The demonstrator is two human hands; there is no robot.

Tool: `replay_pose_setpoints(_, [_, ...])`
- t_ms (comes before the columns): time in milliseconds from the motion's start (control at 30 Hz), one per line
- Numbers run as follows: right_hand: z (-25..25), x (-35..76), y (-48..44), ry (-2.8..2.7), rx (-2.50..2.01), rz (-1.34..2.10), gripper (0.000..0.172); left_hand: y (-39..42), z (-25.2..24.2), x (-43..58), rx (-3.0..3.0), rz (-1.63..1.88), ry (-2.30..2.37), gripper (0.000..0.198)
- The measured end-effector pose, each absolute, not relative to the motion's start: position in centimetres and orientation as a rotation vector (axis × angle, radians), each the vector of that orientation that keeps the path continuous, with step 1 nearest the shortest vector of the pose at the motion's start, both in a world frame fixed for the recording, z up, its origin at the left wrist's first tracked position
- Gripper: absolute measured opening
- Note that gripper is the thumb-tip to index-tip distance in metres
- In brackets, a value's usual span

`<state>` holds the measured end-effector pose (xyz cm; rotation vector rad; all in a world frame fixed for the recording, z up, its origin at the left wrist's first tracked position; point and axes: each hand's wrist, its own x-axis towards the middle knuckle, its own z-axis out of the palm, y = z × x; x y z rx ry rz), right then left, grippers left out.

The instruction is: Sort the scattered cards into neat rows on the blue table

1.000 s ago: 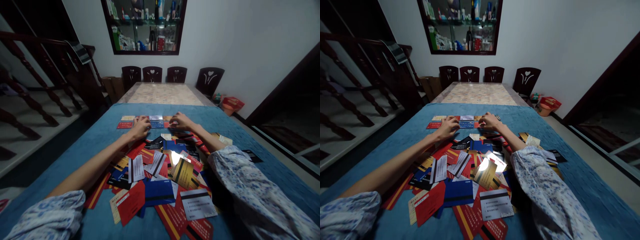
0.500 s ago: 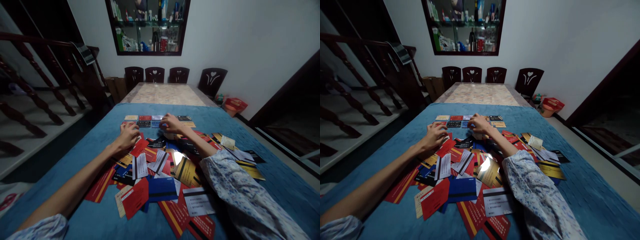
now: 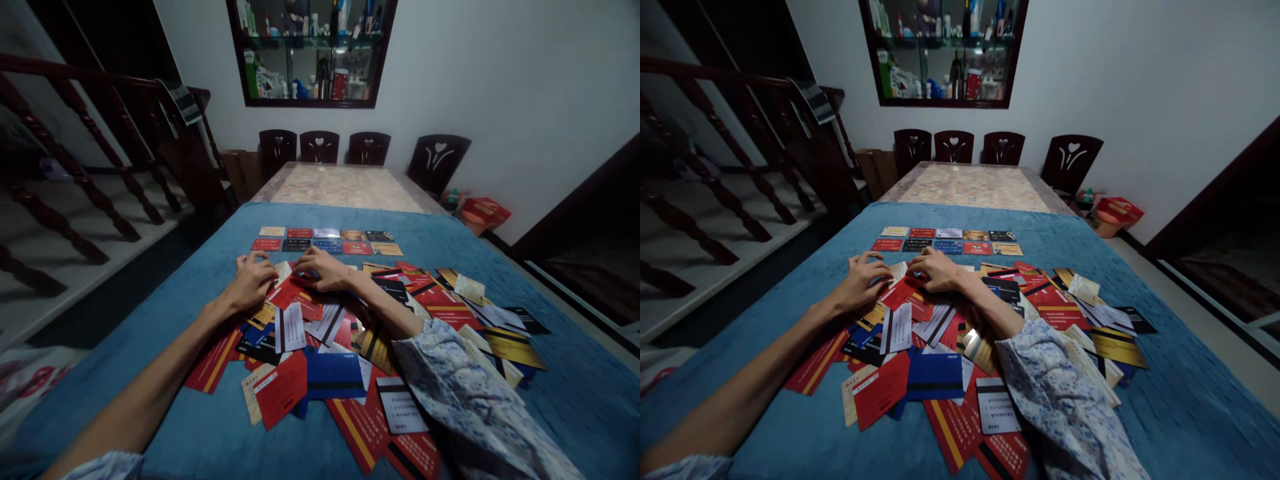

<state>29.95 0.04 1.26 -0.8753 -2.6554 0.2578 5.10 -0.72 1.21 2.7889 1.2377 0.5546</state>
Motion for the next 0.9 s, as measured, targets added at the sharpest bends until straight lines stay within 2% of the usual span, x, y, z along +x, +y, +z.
replay_pose_setpoints(267, [1.1, 29.6, -0.8, -2.725, -0.82, 0.311, 0.037, -1.5, 1.3, 5.5, 2.787, 0.416, 1.184, 0.029])
replay_pose_setpoints(733, [0.2, 30.4, 0.0, -2.731, -0.815, 0.278, 0.032, -1.7, 1.0, 5.4, 2.824, 0.39, 1.14, 0.033])
replay_pose_setpoints(900, [0.1, 30.6, 0.2, -2.708, -0.763, 0.234, 0.027, -2.3, 1.6, 5.6, 2.834, 0.415, 1.124, 0.026])
